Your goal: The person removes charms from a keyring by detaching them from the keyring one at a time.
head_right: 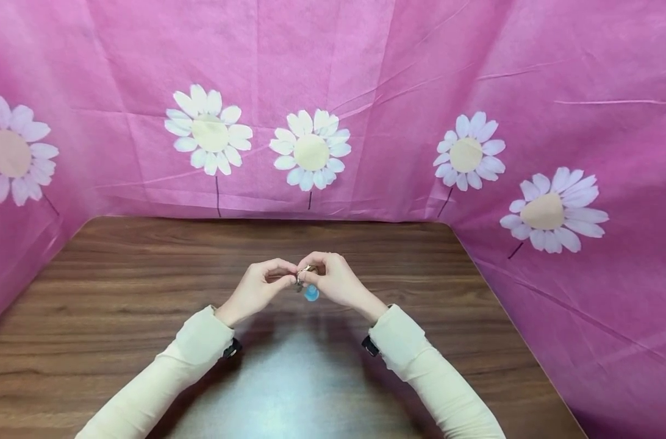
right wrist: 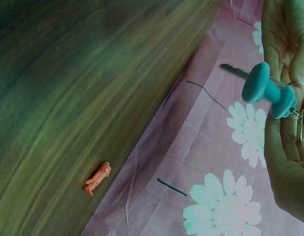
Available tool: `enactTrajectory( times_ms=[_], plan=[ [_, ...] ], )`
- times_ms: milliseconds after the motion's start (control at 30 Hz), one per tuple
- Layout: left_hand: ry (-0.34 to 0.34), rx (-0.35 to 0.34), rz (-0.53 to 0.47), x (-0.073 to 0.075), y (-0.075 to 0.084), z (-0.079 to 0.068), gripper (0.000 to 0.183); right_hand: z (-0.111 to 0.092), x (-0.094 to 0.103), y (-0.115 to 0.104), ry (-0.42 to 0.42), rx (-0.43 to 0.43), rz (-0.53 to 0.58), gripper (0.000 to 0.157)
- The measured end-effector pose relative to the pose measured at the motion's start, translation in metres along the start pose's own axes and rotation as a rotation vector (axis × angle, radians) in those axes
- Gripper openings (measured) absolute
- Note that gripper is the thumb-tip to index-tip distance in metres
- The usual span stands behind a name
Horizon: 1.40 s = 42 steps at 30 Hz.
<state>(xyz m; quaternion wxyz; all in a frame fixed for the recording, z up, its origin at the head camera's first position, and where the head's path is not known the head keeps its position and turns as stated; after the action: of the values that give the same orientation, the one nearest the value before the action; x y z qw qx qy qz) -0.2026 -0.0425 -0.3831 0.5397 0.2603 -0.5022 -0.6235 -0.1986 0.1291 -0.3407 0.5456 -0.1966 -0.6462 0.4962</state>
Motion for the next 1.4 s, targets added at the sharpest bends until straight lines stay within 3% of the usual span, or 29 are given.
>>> enactTrajectory(
  times_ms=[133, 267, 400, 633, 733, 900, 1000, 1400],
  plan=[
    [-0.014, 0.057, -0.035, 0.001, -0.001, 0.001, 0.009, -0.001, -0.001, -0.001, 0.002, 0.04, 0.01, 0.009],
    [-0.074, 0.086, -0.091, 0.002, 0.001, -0.001, 0.008, -0.004, -0.003, 0.001, -0.002, 0.068, 0.0, 0.009],
    [-0.13, 0.07, -0.095, 0.004, 0.002, -0.004, 0.007, -0.008, -0.004, 0.003, -0.01, 0.079, -0.017, 0.008],
    [-0.152, 0.02, -0.048, 0.004, 0.005, -0.002, 0.007, -0.013, -0.003, 0.0, 0.021, 0.133, -0.059, 0.009],
    [-0.136, -0.029, -0.004, 0.004, 0.008, -0.003, 0.006, -0.017, -0.003, -0.002, 0.035, 0.181, -0.106, 0.009],
    [-0.09, -0.182, 0.081, 0.005, 0.015, -0.005, 0.006, -0.022, -0.004, -0.002, 0.071, 0.296, -0.168, 0.008],
    [-0.08, -0.212, 0.079, 0.007, 0.016, -0.004, 0.006, -0.022, -0.003, -0.003, 0.083, 0.327, -0.168, 0.007],
    [-0.08, -0.303, 0.057, 0.008, 0.011, -0.003, 0.006, -0.018, -0.006, -0.005, 0.1, 0.247, -0.14, 0.007]
  ],
)
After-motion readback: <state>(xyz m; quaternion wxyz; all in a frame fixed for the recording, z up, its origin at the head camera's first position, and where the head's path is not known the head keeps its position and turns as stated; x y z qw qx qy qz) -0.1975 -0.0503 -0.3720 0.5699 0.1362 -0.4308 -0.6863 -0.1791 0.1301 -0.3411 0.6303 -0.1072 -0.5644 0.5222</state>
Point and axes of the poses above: each hand's wrist, its own z-axis towards the middle knuckle, its own x-axis out of the back of the hand, y = z × x, the point moved 1 cm from there along z, towards the middle knuckle, and after that the axes turned 2 degrees about -z, right-handed, at the moved point
